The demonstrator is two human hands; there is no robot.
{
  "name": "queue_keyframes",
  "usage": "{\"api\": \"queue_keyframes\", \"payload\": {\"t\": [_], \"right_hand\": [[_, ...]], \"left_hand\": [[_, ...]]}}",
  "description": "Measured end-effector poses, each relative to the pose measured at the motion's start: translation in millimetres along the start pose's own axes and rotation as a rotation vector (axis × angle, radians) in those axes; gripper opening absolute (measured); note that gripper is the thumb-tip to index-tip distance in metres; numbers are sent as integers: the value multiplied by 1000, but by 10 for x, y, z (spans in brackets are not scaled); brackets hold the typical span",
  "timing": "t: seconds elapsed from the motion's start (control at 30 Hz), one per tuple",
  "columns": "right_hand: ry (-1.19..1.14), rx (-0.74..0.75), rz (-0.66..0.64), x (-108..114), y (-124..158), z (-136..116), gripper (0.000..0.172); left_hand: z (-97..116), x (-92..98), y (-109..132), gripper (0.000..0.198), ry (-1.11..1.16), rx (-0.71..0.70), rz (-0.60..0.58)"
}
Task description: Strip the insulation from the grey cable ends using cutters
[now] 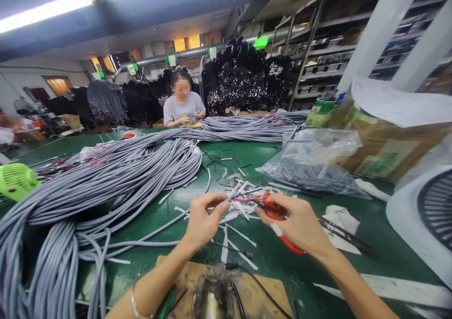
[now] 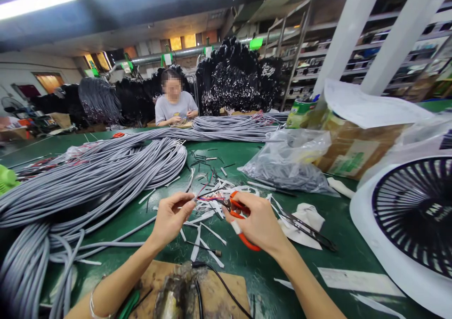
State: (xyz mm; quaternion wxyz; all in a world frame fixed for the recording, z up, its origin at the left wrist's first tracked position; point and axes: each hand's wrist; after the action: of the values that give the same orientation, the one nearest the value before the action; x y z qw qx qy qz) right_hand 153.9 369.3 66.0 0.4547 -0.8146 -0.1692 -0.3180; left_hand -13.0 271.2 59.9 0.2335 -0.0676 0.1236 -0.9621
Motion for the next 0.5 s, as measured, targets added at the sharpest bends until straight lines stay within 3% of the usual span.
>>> {"api": "queue_keyframes", "payload": {"t": [0.23, 0.5], "right_hand": [[45, 90, -39, -65, 48, 36, 15], [296, 230, -19, -100, 74, 5, 24]], "left_hand": [[20, -27, 45, 19, -161, -122, -41], [0, -26, 51, 20, -245, -173, -107]]}}
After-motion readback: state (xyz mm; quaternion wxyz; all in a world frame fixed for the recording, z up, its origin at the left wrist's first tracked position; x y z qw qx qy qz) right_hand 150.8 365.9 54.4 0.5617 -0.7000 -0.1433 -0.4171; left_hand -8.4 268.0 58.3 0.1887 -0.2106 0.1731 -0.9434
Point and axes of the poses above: each hand's wrist, its own y-axis away from the middle knuckle, its own x-axis out of the back of the hand, z = x × y, and after that the axes turned 4 degrees about y, right-handed
